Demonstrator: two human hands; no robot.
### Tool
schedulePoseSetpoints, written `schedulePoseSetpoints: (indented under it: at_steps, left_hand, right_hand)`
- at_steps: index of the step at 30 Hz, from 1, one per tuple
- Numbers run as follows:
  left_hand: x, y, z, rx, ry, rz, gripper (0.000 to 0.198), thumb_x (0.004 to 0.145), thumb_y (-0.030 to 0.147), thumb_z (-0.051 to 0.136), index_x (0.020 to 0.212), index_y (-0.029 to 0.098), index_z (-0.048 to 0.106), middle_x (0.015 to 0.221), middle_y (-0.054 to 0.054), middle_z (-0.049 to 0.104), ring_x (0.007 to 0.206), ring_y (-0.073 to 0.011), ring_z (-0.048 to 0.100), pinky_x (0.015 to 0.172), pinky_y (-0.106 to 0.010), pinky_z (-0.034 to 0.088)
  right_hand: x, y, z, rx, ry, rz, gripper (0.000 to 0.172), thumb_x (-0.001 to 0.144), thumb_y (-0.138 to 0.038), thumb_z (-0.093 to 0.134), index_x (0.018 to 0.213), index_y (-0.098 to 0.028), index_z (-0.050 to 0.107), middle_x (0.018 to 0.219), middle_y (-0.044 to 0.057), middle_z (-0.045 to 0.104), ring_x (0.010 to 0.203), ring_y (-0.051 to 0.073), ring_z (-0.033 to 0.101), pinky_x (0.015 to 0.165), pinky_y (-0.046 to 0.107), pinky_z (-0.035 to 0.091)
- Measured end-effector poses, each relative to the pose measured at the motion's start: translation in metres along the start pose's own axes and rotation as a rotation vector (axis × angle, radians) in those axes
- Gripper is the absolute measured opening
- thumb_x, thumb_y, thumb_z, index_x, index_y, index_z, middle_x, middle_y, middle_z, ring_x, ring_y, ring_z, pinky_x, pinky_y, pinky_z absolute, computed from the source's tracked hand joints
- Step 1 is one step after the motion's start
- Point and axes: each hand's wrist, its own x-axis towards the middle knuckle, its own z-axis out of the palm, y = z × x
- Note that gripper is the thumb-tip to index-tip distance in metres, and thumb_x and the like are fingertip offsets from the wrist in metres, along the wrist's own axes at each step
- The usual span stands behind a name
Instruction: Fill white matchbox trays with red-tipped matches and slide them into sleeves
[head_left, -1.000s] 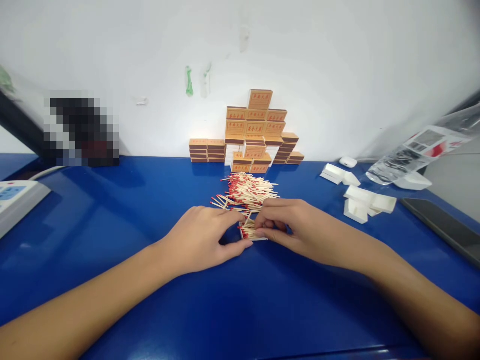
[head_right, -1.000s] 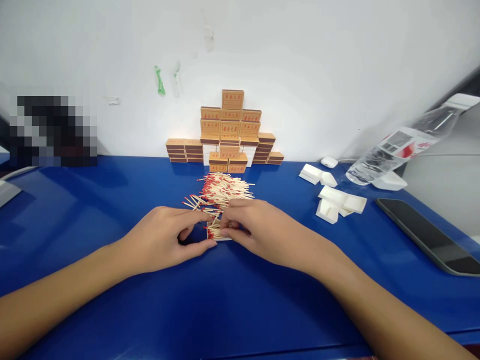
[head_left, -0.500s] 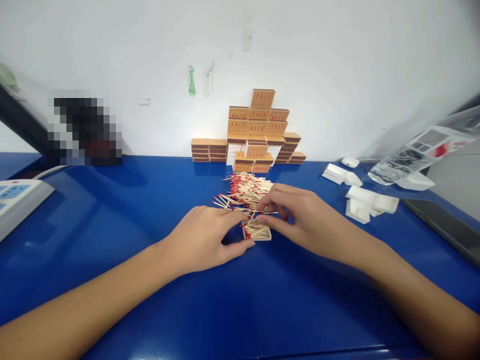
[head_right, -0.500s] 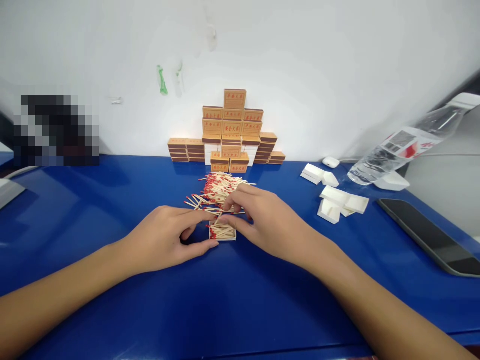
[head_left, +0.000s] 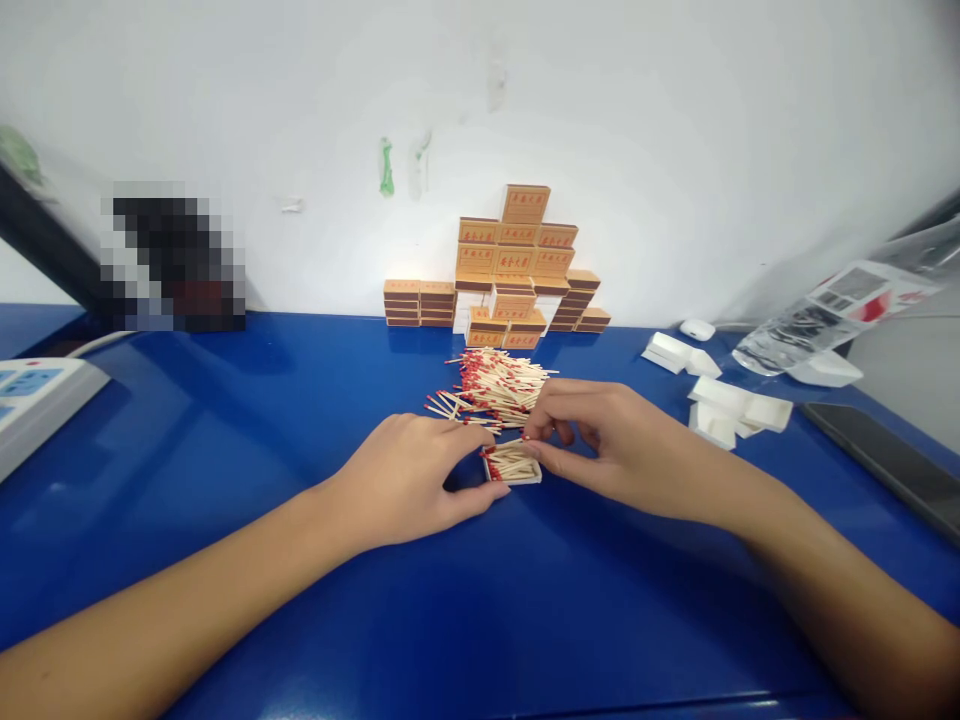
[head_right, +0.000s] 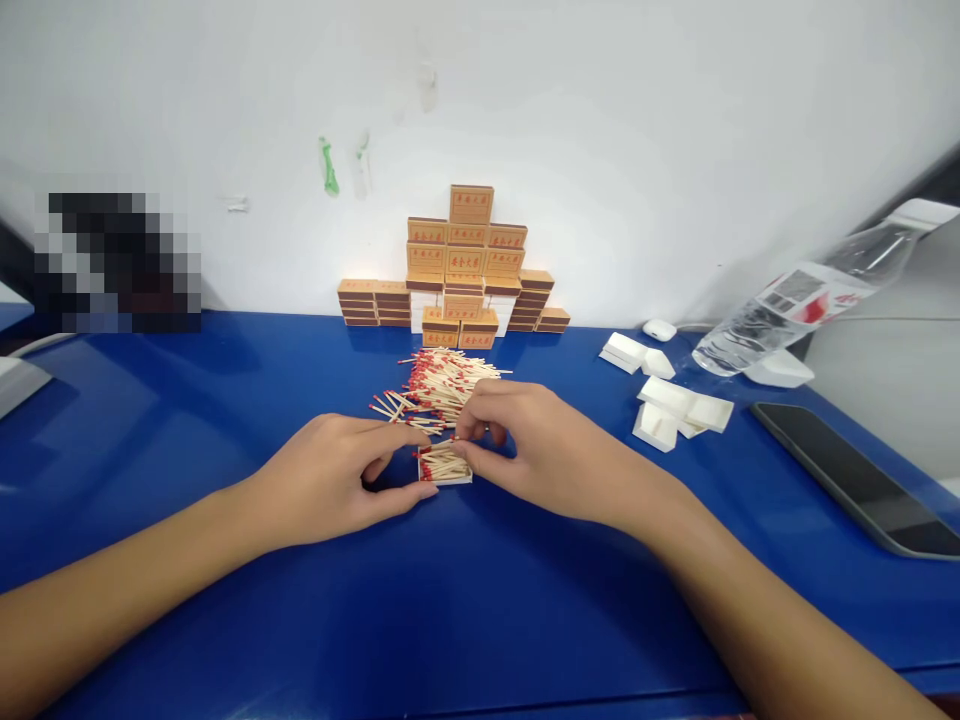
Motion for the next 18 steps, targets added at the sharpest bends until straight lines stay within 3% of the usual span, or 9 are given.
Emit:
schedulePoseSetpoints:
  at_steps: [8,13,18]
  left_hand:
    - [-0.0004,0.0019,-0.0018,0.005,0.005,0.011,0.033,0.092,0.044,0.072,0.115,0.020,0.076,0.065,0.004,0.064,0.054,-0.0133,0.059,0.054,-0.026,0.038]
    - [-0.0003,0.0023,-0.0040,0.012,-0.011,0.031,0.053,0.092,0.040,0.074,0.143,0.028,0.063,0.068,0.006,0.066,0.054,-0.0126,0.060,0.055,-0.023,0.040]
    - [-0.0002,-0.0001,-0.0024,0.000,-0.030,0.122,0.031,0.099,0.036,0.067,0.128,0.025,0.072,0.090,0.001,0.079,0.064,-0.0129,0.067,0.061,-0.025,0.045]
  right_hand:
    - [-0.0025,-0.0042,-0.0038,0.004,-0.016,-0.006,0.007,0.091,-0.018,0.066,0.086,-0.022,0.065,0.076,-0.002,0.062,0.070,0.014,0.053,0.064,0.028,0.040]
    - [-0.0010,-0.0050,0.0001,0.040,-0.037,0.004,0.011,0.093,-0.018,0.064,0.082,-0.022,0.063,0.077,-0.001,0.064,0.070,0.014,0.055,0.064,0.028,0.041]
    - [-0.0013,-0.0044,-0.0005,-0.008,-0.035,0.048,0.011,0.087,-0.014,0.065,0.080,-0.022,0.065,0.072,-0.003,0.062,0.068,0.014,0.055,0.062,0.029,0.039]
